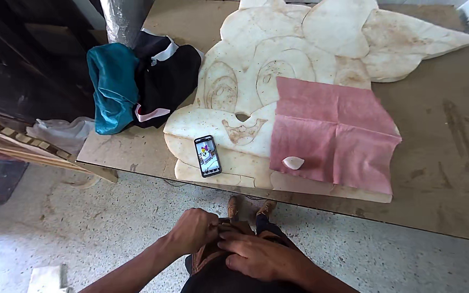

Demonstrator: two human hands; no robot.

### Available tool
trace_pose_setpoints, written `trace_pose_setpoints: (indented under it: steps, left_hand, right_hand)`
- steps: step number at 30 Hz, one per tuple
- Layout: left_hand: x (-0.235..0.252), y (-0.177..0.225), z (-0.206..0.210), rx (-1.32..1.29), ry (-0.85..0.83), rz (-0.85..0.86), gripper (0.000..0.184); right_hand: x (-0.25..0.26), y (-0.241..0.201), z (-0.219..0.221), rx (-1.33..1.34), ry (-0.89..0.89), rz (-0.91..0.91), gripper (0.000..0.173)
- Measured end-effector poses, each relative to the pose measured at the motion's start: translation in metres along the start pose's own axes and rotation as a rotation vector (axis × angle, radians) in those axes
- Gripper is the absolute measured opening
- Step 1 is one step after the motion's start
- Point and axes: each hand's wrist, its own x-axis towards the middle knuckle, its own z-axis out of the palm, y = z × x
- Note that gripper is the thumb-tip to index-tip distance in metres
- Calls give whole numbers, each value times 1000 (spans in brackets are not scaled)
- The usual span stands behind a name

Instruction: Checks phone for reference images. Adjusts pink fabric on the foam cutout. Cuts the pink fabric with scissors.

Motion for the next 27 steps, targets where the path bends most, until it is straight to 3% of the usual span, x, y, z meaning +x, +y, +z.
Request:
trace_pose_setpoints:
  steps: [5,11,19,25,27]
  left_hand:
    - [2,20,-6,116,72,131,26]
    - [6,18,2,98,115,104,24]
    - [7,24,6,-47,131,32,25]
    - [19,25,16,-160,84,-28,27]
    - [21,27,17,-167,72,-23,28]
  right_hand:
    - [52,22,13,-64,-37,103,63]
    - [62,12,11,-257,-121,235,57]
    - [45,29,11,-204,-39,53,53]
    - [20,8,4,-366,-37,410,86]
    - [16,1,-3,-410,-64,467,88]
